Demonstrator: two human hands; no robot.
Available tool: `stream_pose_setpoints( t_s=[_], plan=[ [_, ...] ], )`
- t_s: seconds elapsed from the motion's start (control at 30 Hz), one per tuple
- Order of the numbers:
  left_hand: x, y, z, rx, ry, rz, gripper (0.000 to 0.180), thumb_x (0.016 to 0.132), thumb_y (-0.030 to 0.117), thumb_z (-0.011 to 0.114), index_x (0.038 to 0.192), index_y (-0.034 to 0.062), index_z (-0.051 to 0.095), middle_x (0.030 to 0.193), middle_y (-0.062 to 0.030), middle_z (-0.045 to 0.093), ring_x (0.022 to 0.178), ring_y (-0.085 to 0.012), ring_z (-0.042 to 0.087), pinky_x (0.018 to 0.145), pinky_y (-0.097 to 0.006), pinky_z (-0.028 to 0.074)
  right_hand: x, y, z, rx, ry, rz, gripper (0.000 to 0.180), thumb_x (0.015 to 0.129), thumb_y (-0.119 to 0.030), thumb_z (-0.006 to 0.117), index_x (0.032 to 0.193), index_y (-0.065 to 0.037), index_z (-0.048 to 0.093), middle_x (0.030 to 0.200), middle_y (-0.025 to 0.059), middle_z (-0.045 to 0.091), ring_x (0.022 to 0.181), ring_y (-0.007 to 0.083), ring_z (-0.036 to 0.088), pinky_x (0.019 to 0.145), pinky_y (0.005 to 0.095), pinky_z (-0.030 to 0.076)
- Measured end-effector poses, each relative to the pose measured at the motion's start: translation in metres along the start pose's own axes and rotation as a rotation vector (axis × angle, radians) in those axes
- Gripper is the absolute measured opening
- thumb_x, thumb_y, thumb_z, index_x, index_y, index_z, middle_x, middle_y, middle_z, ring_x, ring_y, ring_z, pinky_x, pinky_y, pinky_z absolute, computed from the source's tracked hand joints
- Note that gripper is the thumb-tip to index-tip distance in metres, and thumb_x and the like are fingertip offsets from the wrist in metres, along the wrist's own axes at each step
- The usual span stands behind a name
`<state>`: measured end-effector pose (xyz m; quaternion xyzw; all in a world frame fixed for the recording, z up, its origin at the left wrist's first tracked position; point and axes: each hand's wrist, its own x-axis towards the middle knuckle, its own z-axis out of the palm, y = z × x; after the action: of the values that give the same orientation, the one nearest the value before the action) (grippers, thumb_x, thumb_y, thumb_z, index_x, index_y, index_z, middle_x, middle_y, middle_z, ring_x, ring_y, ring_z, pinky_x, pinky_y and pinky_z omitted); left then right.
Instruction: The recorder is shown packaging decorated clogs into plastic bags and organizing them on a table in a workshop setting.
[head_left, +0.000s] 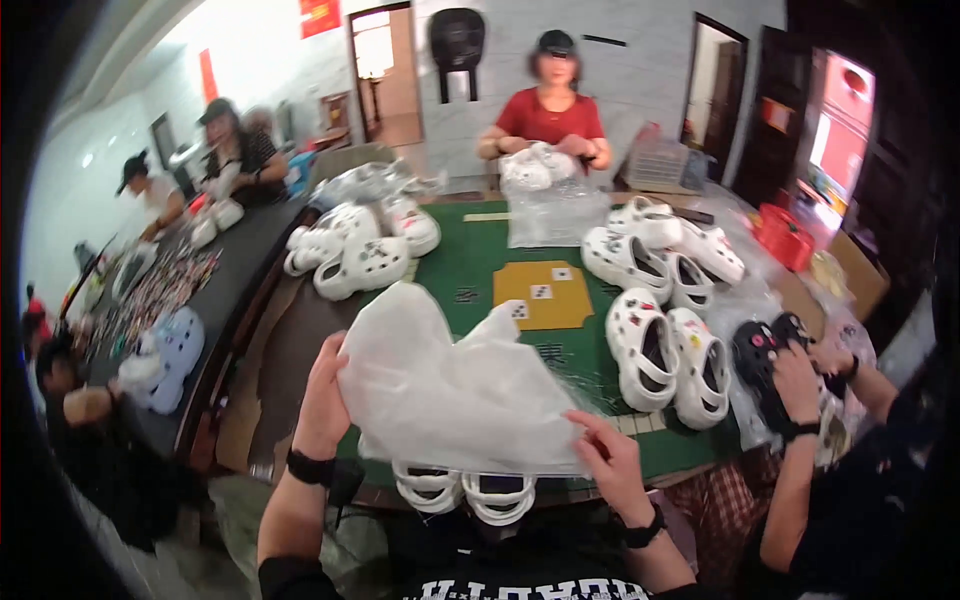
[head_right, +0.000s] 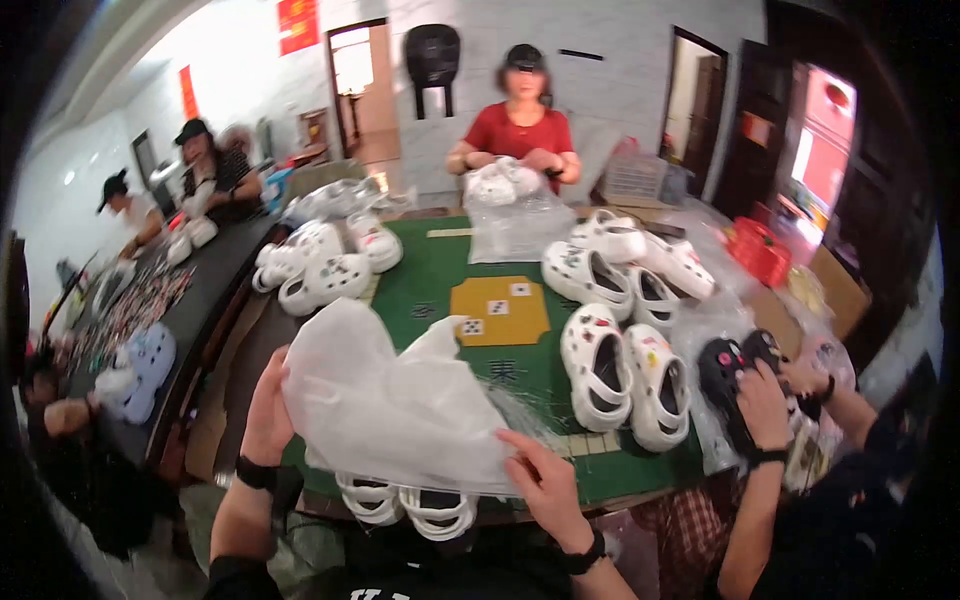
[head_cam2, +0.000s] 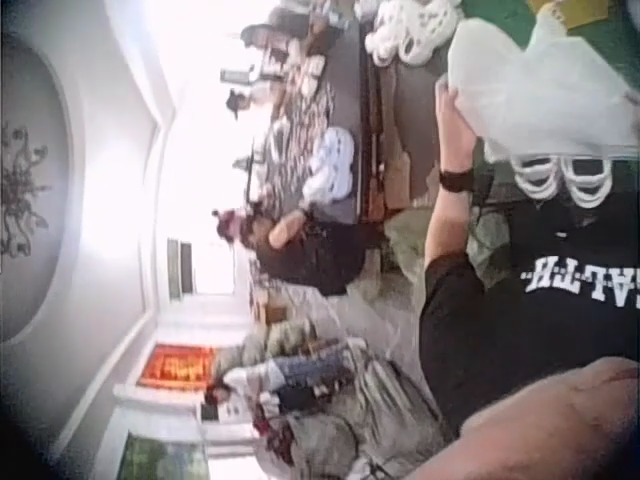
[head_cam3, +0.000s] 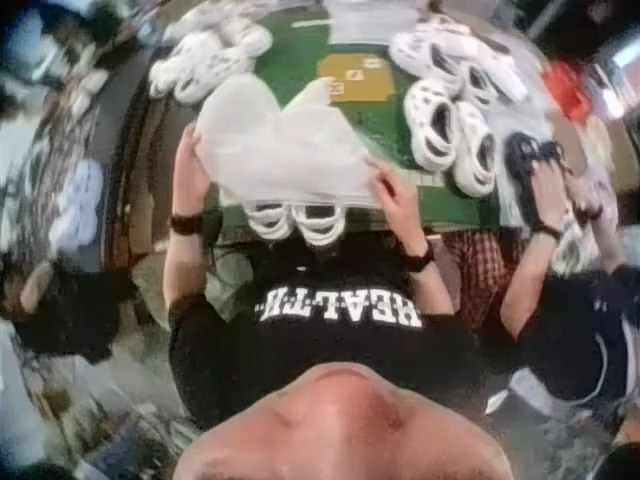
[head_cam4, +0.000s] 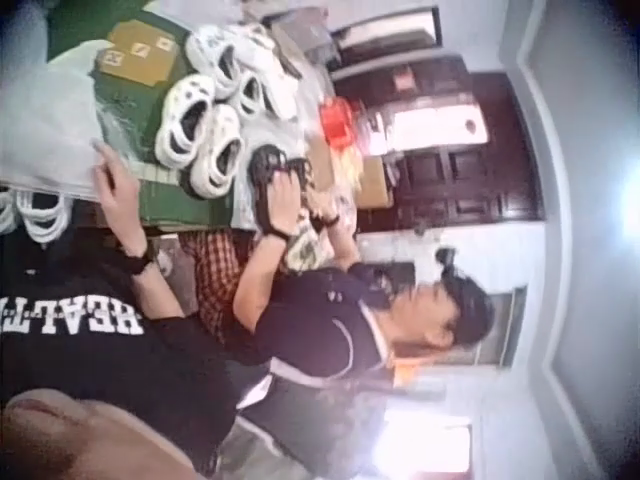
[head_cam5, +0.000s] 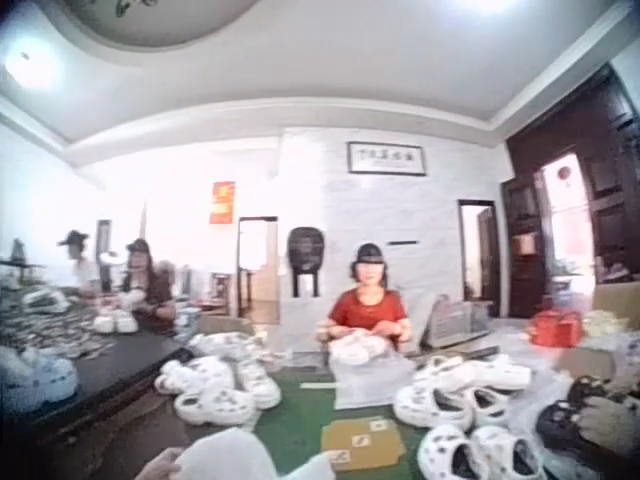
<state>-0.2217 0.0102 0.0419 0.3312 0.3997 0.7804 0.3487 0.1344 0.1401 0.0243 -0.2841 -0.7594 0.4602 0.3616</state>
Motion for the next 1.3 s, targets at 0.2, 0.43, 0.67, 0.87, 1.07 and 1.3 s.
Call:
stream_pose_setpoints(
  t_s=[0.2, 0.43, 0.67, 0.87, 1.07, 1.3],
  plan=[
    [-0.006, 0.057, 0.024, 0.289, 0.101, -0.034, 0.023, 0.095, 0.011, 0.053, 0.116, 0.0023, 0.052, 0.098, -0.0045, 0.063, 0.092, -0.0132, 0.061, 0.083, -0.026, 0.050, 0.005, -0.030, 0.001, -0.097, -0.066, -0.147, 0.038, 0.084, 0.003, 0.063, 0.120, -0.007, 0.065, 0.078, 0.0028, 0.059, 0.062, 0.0085, 0.046, 0.059, 0.0215, 0.040],
    [-0.081, -0.004, -0.018, 0.108, 0.453, -0.213, 0.021, 0.095, 0.006, 0.051, 0.115, 0.0001, 0.051, 0.112, -0.0074, 0.060, 0.104, -0.0179, 0.061, 0.089, -0.034, 0.051, -0.013, -0.008, -0.013, 0.113, 0.052, 0.174, 0.031, 0.084, 0.002, 0.059, 0.114, -0.002, 0.065, 0.070, -0.0077, 0.043, 0.061, 0.0024, 0.037, 0.055, 0.0185, 0.027],
    [-0.078, -0.005, -0.067, 0.560, 0.237, -0.361, 0.033, 0.097, 0.030, 0.060, 0.118, 0.0047, 0.055, 0.115, -0.0064, 0.057, 0.107, -0.0155, 0.056, 0.089, -0.030, 0.047, -0.033, 0.007, -0.005, 0.128, -0.070, 0.208, 0.030, 0.093, -0.013, 0.060, 0.120, -0.001, 0.063, 0.102, 0.0084, 0.067, 0.079, 0.0136, 0.056, 0.070, 0.0271, 0.045],
    [-0.007, 0.028, -0.005, 1.324, 0.030, 0.447, 0.034, 0.095, 0.023, 0.060, 0.121, 0.0032, 0.053, 0.121, -0.0154, 0.057, 0.112, -0.0319, 0.056, 0.099, -0.042, 0.043, -0.030, 0.008, -0.002, 0.122, -0.134, 0.284, 0.033, 0.095, -0.009, 0.057, 0.127, 0.000, 0.059, 0.110, 0.0077, 0.065, 0.089, 0.0139, 0.056, 0.079, 0.0263, 0.045],
    [0.020, -0.018, 0.000, 1.489, -0.411, -0.022, 0.042, 0.097, 0.034, 0.052, 0.126, 0.0033, 0.055, 0.105, -0.0184, 0.066, 0.102, -0.0345, 0.061, 0.088, -0.045, 0.047, -0.028, 0.020, -0.014, -0.057, -0.150, 0.120, 0.032, 0.096, -0.008, 0.055, 0.128, -0.001, 0.057, 0.107, 0.0079, 0.066, 0.086, 0.0136, 0.057, 0.076, 0.0257, 0.045],
    [0.012, -0.040, -0.014, 1.552, -0.338, 0.274, 0.052, 0.086, 0.029, 0.070, 0.131, 0.0065, 0.053, 0.111, -0.0135, 0.058, 0.106, -0.0288, 0.055, 0.090, -0.038, 0.045, -0.034, 0.004, -0.010, -0.129, 0.004, 0.146, 0.032, 0.087, -0.009, 0.063, 0.118, 0.000, 0.061, 0.068, 0.0021, 0.052, 0.061, 0.0075, 0.046, 0.057, 0.0239, 0.040]
  ],
)
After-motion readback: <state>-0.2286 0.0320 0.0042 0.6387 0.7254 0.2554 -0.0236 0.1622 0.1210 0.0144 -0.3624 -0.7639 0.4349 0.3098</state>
